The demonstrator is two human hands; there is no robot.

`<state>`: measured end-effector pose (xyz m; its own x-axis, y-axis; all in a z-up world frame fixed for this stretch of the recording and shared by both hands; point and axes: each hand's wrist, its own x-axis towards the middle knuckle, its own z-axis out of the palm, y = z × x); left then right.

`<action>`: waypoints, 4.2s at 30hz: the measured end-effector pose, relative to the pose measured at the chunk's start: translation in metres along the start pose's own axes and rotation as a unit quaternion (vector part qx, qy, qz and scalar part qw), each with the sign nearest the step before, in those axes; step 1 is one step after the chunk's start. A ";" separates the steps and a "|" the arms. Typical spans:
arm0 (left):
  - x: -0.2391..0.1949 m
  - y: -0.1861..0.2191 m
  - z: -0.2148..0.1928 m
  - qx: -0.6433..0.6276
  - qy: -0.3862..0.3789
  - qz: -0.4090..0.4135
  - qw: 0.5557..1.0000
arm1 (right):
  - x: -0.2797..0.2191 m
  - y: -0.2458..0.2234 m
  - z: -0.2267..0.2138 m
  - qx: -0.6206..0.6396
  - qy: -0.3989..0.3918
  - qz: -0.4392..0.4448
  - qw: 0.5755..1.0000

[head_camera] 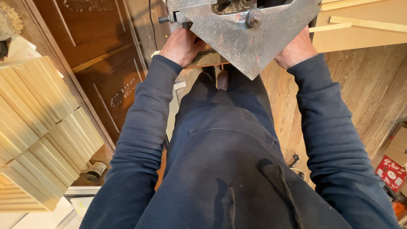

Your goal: Assembling a wooden picture frame using a mechanical V-nailer machine.

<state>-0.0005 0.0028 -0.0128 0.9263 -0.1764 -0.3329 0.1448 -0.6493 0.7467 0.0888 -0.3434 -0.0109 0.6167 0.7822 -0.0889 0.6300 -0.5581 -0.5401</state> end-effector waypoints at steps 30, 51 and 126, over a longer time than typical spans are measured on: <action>-0.001 0.012 -0.011 -0.028 -0.009 0.011 1.000 | 0.012 -0.076 -0.015 0.061 0.096 0.101 0.988; 0.005 -0.001 -0.018 -0.049 -0.026 0.034 0.998 | -0.036 -0.008 0.067 0.115 0.122 0.161 0.973; 0.002 0.009 -0.010 -0.020 -0.037 0.021 0.999 | -0.007 -0.059 0.010 0.018 0.142 0.122 0.982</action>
<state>0.0059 0.0040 -0.0012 0.9041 -0.2570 -0.3414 0.1220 -0.6104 0.7826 0.0427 -0.3126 0.0135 0.8569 0.5152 0.0158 0.4340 -0.7046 -0.5614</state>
